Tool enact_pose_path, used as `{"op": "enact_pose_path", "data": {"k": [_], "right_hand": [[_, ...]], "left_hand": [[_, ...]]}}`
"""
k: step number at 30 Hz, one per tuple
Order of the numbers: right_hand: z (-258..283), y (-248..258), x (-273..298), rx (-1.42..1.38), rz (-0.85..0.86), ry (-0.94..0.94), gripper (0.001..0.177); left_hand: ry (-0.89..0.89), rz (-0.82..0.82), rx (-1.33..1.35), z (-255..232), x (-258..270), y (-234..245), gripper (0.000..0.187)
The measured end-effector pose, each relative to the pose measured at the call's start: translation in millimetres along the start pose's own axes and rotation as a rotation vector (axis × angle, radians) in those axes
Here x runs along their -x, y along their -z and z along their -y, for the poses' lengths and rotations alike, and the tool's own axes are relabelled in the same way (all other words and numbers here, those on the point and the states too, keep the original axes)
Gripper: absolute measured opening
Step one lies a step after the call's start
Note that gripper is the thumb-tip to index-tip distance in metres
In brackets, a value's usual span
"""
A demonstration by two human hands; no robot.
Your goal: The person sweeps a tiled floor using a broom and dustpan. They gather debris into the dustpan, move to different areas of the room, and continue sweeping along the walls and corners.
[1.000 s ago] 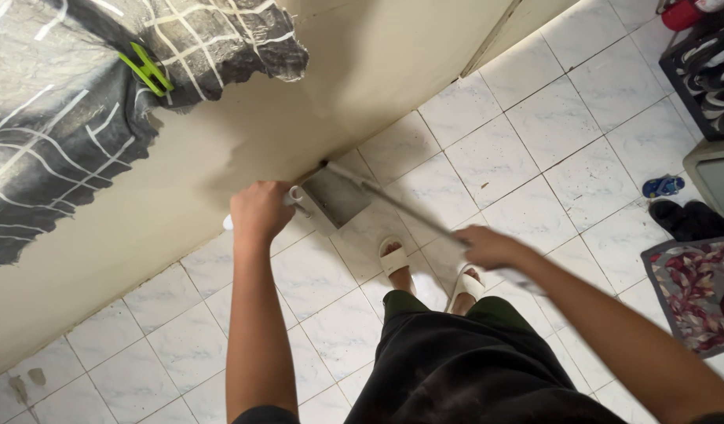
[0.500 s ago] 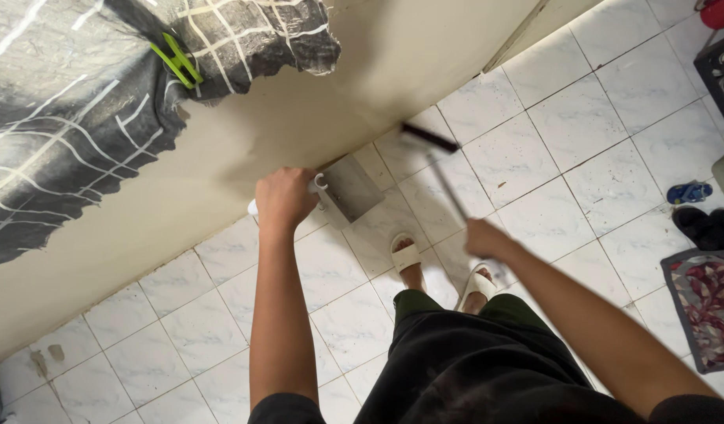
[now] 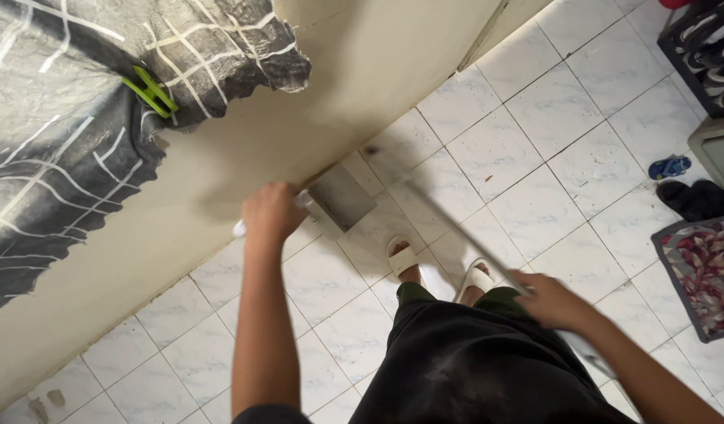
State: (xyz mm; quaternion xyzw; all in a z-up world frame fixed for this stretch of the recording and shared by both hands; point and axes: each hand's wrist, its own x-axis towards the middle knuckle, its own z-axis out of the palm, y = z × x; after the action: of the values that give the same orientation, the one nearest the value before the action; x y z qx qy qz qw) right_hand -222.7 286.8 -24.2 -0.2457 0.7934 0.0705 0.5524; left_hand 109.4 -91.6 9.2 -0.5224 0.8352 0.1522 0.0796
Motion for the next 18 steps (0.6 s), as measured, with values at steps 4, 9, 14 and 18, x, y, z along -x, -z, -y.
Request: {"op": "enact_pose_path", "data": {"k": [4,9,14,18], "right_hand": [[-48,27,-21,0.096,-0.136,-0.079,0.054],[-59,43,-112,0.149,-0.241,-0.05,0.034],[18,10,-192,-0.034,-0.195,0.136,0.049],[111,-67,-179,0.508,-0.062,0.325,0.037]], "left_hand": [[0.103,0.031,0.005,25,32,16,0.019],[0.085,-0.069,0.002,46,54,12,0.021],[0.016,-0.166,0.026,44,49,2,0.015],[0.014,-0.178,0.019,32,43,-3,0.019]]}}
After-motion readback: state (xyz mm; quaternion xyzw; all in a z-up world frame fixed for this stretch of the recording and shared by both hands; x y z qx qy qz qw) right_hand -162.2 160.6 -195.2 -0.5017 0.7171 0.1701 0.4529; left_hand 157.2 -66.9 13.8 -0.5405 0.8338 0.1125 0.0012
